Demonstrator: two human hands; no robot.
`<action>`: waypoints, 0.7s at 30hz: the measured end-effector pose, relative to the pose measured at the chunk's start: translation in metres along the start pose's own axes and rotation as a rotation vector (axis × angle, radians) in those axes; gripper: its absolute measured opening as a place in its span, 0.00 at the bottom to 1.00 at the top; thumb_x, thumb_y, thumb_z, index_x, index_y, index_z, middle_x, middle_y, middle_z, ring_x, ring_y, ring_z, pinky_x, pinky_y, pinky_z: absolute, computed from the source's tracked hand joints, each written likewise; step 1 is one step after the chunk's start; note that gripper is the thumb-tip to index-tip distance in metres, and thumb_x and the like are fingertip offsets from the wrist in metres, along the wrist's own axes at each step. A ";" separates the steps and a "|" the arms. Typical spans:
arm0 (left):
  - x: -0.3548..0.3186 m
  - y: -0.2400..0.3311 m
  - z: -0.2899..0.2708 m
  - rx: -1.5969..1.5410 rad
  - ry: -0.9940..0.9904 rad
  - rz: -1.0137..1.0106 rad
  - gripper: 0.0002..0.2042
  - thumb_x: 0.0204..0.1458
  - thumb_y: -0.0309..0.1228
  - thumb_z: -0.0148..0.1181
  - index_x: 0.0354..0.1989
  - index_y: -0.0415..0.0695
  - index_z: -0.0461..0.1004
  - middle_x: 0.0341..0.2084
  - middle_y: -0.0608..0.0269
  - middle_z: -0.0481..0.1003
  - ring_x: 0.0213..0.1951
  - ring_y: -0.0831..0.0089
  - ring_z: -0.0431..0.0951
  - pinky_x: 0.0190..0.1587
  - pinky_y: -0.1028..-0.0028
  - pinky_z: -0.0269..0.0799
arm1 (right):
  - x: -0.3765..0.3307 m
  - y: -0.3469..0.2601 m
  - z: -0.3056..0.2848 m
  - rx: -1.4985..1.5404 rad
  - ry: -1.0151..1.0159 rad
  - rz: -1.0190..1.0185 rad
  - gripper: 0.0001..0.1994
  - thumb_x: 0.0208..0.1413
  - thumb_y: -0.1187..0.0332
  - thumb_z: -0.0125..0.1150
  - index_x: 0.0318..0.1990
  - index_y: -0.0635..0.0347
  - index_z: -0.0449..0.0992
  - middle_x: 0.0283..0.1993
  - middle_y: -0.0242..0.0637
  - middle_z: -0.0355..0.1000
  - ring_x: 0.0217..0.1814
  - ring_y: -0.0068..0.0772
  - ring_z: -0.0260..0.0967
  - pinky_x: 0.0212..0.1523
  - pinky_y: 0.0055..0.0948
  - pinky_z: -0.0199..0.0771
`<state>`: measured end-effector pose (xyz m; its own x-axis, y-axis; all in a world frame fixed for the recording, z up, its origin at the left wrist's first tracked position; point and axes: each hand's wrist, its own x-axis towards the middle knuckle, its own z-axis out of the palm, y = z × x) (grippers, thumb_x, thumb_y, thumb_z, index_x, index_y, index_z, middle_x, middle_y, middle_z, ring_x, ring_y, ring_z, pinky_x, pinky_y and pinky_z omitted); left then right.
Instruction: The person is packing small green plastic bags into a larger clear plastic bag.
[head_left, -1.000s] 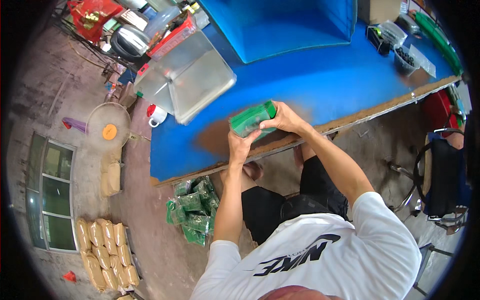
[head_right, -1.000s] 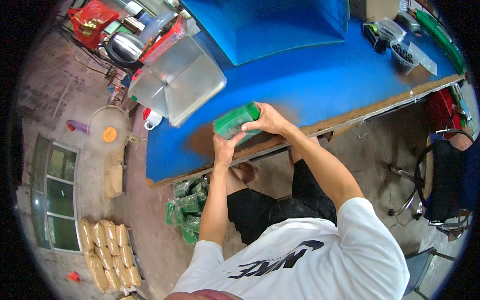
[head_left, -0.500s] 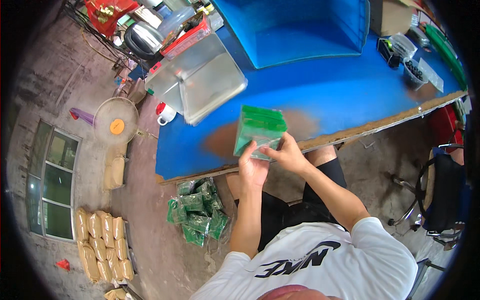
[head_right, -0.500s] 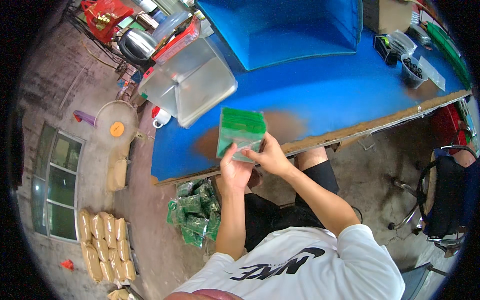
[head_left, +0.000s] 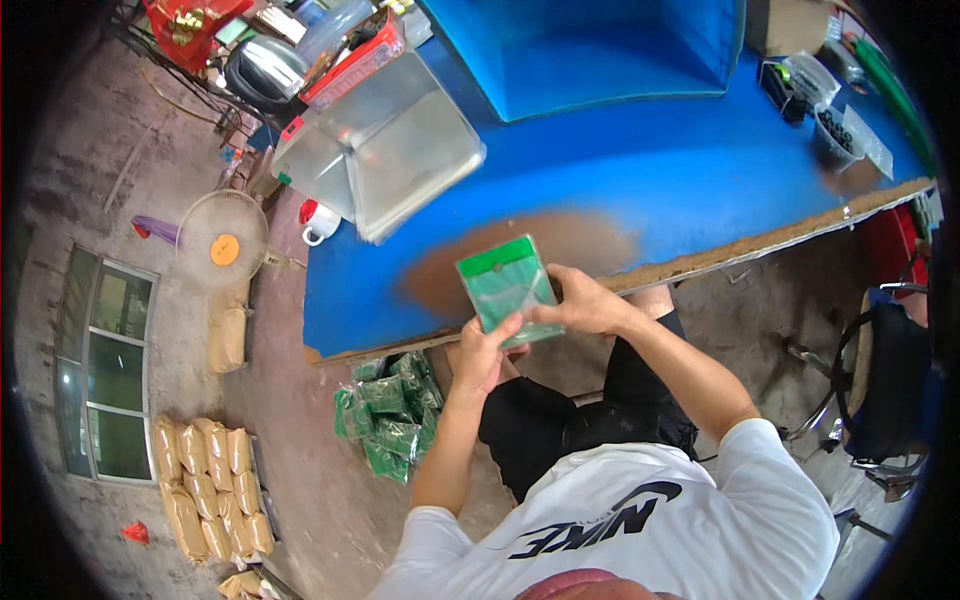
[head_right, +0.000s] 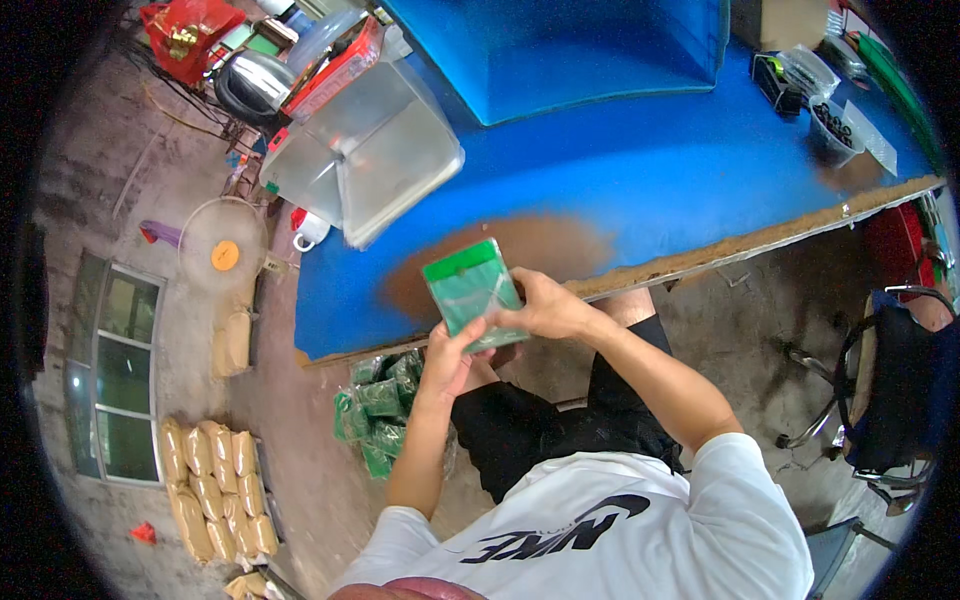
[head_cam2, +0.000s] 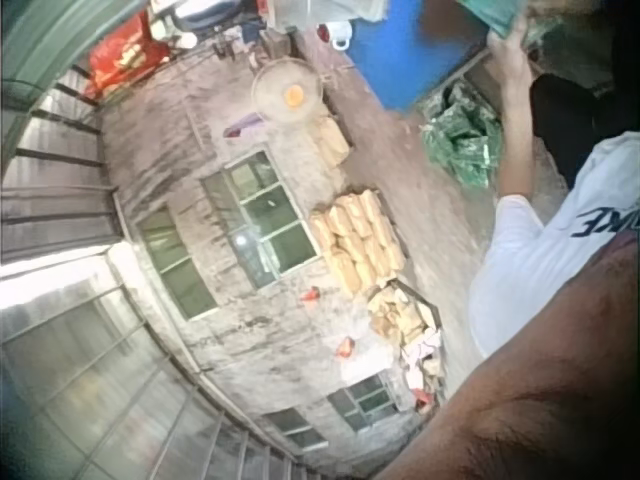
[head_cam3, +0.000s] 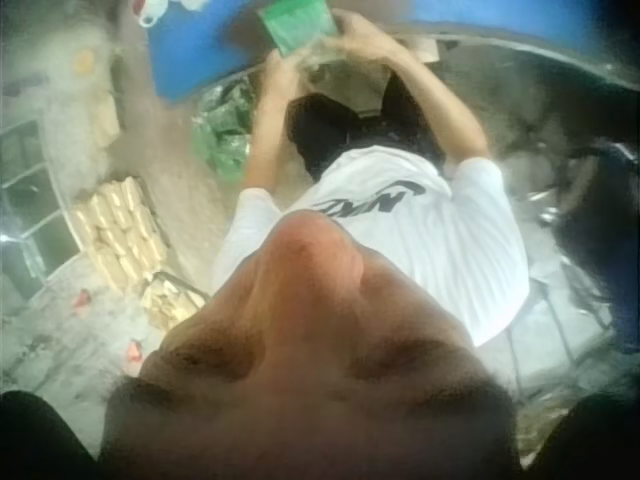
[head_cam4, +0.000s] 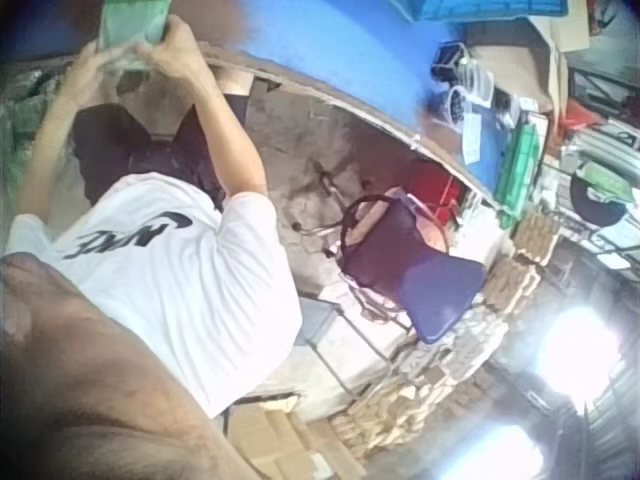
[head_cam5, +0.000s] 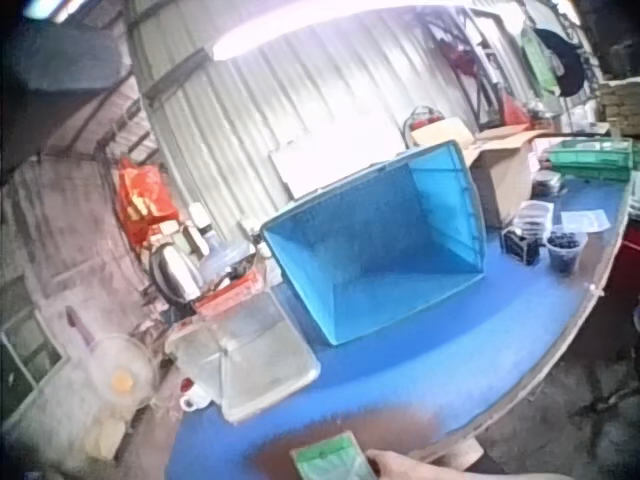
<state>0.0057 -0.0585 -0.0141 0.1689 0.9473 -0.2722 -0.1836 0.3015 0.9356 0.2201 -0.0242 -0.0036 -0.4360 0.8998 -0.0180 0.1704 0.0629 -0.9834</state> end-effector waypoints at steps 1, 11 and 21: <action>0.006 0.005 -0.005 -0.028 0.016 -0.020 0.17 0.55 0.31 0.65 0.51 0.38 0.74 0.42 0.60 0.79 0.37 0.73 0.80 0.30 0.75 0.79 | 0.003 0.004 -0.003 -0.001 -0.011 0.005 0.25 0.53 0.63 0.69 0.51 0.72 0.70 0.42 0.43 0.75 0.46 0.32 0.73 0.48 0.32 0.74; 0.201 0.113 -0.108 0.059 0.376 0.066 0.20 0.45 0.38 0.73 0.46 0.51 0.76 0.40 0.70 0.77 0.40 0.75 0.77 0.37 0.72 0.74 | 0.081 0.011 -0.099 -0.520 0.538 -0.231 0.20 0.55 0.57 0.68 0.44 0.65 0.74 0.36 0.49 0.77 0.40 0.52 0.76 0.41 0.44 0.76; 0.338 0.112 -0.057 0.306 0.355 0.102 0.22 0.45 0.38 0.73 0.48 0.44 0.74 0.40 0.63 0.78 0.41 0.67 0.78 0.37 0.66 0.75 | 0.299 -0.002 -0.154 -0.630 0.620 -0.142 0.47 0.47 0.59 0.71 0.69 0.68 0.48 0.59 0.62 0.64 0.63 0.61 0.65 0.62 0.47 0.69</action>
<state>-0.0126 0.3010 -0.0143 -0.1862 0.9648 -0.1859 0.1202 0.2102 0.9703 0.2251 0.3116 0.0209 0.0346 0.9256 0.3769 0.6843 0.2529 -0.6839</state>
